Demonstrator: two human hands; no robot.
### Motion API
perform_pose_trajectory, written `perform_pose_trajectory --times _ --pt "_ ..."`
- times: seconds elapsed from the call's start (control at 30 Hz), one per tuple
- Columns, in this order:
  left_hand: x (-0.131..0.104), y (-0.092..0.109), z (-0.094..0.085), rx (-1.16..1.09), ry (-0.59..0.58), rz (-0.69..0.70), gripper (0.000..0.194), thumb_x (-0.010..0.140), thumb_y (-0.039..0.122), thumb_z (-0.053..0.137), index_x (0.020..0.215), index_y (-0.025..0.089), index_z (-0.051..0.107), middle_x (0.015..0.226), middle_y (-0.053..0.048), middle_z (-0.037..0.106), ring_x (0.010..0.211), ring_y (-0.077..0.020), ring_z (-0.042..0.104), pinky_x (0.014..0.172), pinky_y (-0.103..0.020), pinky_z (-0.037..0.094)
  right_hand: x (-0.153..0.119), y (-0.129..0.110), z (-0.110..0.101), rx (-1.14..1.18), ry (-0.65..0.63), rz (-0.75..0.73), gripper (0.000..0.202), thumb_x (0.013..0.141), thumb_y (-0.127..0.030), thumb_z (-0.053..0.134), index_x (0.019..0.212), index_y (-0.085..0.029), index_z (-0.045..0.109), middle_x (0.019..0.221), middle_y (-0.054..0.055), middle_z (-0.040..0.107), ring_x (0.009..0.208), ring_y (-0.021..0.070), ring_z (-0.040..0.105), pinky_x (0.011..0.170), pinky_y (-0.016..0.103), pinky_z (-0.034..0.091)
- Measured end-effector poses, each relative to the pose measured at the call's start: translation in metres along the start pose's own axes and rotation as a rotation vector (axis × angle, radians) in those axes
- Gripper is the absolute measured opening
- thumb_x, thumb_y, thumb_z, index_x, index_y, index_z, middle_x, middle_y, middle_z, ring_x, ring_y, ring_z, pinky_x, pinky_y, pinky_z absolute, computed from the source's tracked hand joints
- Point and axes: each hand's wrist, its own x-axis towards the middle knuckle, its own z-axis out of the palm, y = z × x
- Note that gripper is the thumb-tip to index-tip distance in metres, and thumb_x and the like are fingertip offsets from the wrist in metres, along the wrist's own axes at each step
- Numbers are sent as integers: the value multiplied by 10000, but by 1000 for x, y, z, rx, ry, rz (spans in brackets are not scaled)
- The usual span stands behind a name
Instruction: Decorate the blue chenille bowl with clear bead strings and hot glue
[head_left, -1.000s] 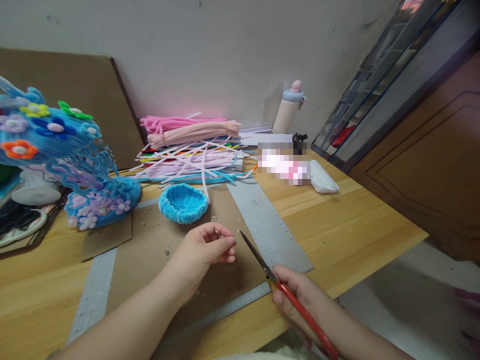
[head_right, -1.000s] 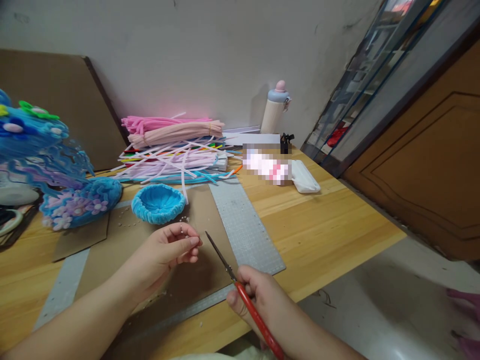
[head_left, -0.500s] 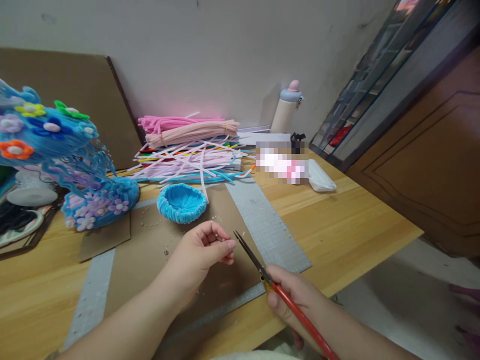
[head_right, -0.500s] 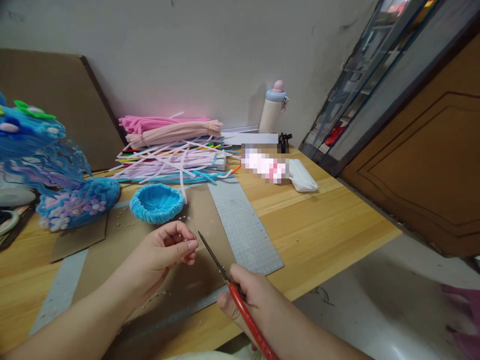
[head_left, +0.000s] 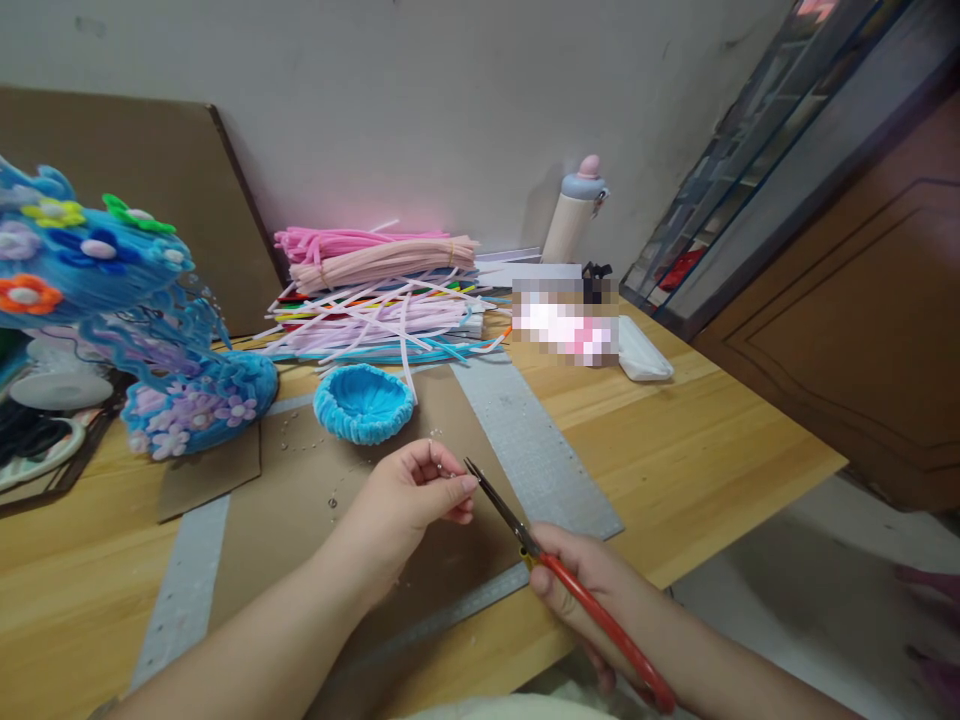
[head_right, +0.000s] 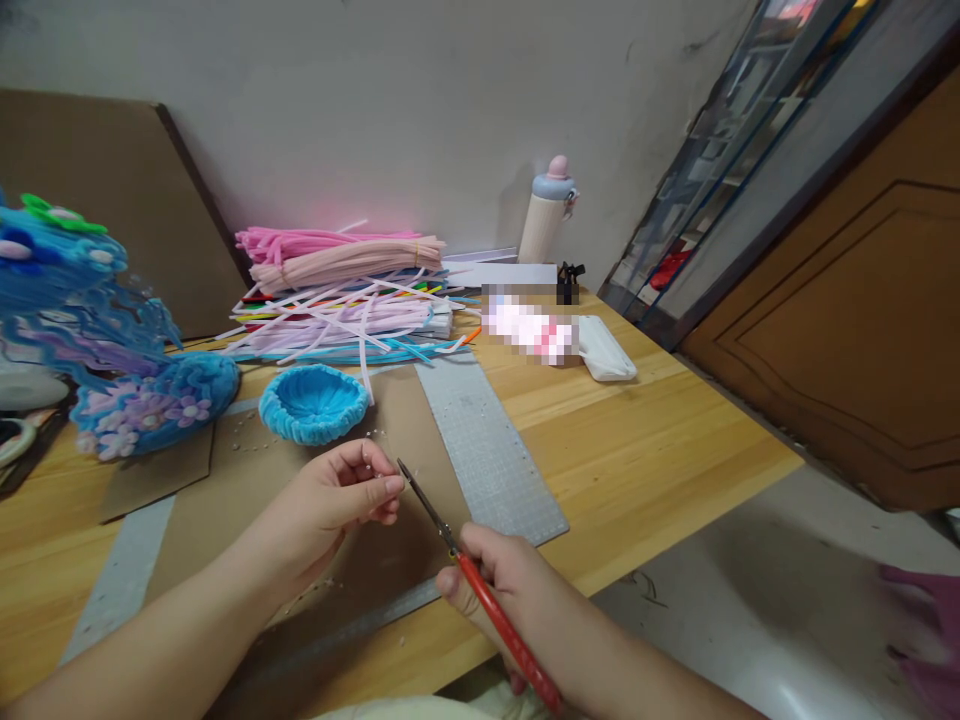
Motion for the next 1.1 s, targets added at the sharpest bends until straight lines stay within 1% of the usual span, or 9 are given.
perform_pose_trajectory --times 0.13,0.27,0.33,0.43,0.57,0.7,0.8,0.97,1.1 --pt "15 0 5 -20 28 -54 246 619 191 766 653 151 526 595 32 586 534 -76 550 559 -206 493 9 0 -4 74 18 61 497 775 -721 439 781 -228 377 458 -123 327 273 30 291 232 116 306" --pt "35 1 6 -41 -19 -115 216 627 172 765 654 140 553 604 12 586 552 -79 555 576 -207 500 20 -7 -15 167 42 102 531 762 -748 400 706 -221 373 433 -120 329 259 30 267 213 125 308" --pt "43 2 5 -66 -35 -144 182 655 209 754 719 138 599 645 2 595 551 -77 552 542 -196 486 23 -10 -21 174 54 110 525 774 -734 395 675 -219 371 414 -120 319 249 32 266 209 123 297" --pt "51 0 1 -121 -2 -153 186 713 277 711 828 145 648 688 13 565 532 -59 533 478 -169 447 26 -11 -27 175 66 122 514 777 -719 412 663 -219 374 398 -124 304 242 36 260 201 121 282" --pt "53 -2 -3 -215 102 -105 133 752 256 669 827 149 645 679 40 514 507 -31 513 436 -136 409 27 -8 -31 189 79 107 517 779 -716 411 652 -216 387 400 -122 324 238 32 251 200 125 274" --pt "48 1 -4 -285 181 -18 99 780 232 641 845 159 633 758 24 576 562 -34 563 461 -127 435 28 -6 -35 225 66 120 512 798 -696 409 639 -210 402 391 -117 331 242 35 257 209 126 276" --pt "46 2 -3 -291 225 13 78 783 206 643 825 143 629 781 -11 623 618 -62 610 511 -141 485 30 -9 -39 247 56 165 520 810 -690 401 622 -205 404 391 -109 343 248 33 259 219 127 277" --pt "48 -1 -1 -283 258 -2 54 813 146 603 771 114 616 718 -51 639 665 -98 647 622 -180 550 35 -14 -45 261 40 287 532 819 -700 368 629 -204 401 402 -100 355 256 35 250 226 134 249" --pt "50 -4 0 -279 257 -12 46 811 129 602 771 109 611 723 -56 639 670 -102 653 642 -187 559 39 -15 -49 268 19 335 541 826 -700 354 636 -198 421 418 -93 360 260 32 236 212 130 231"
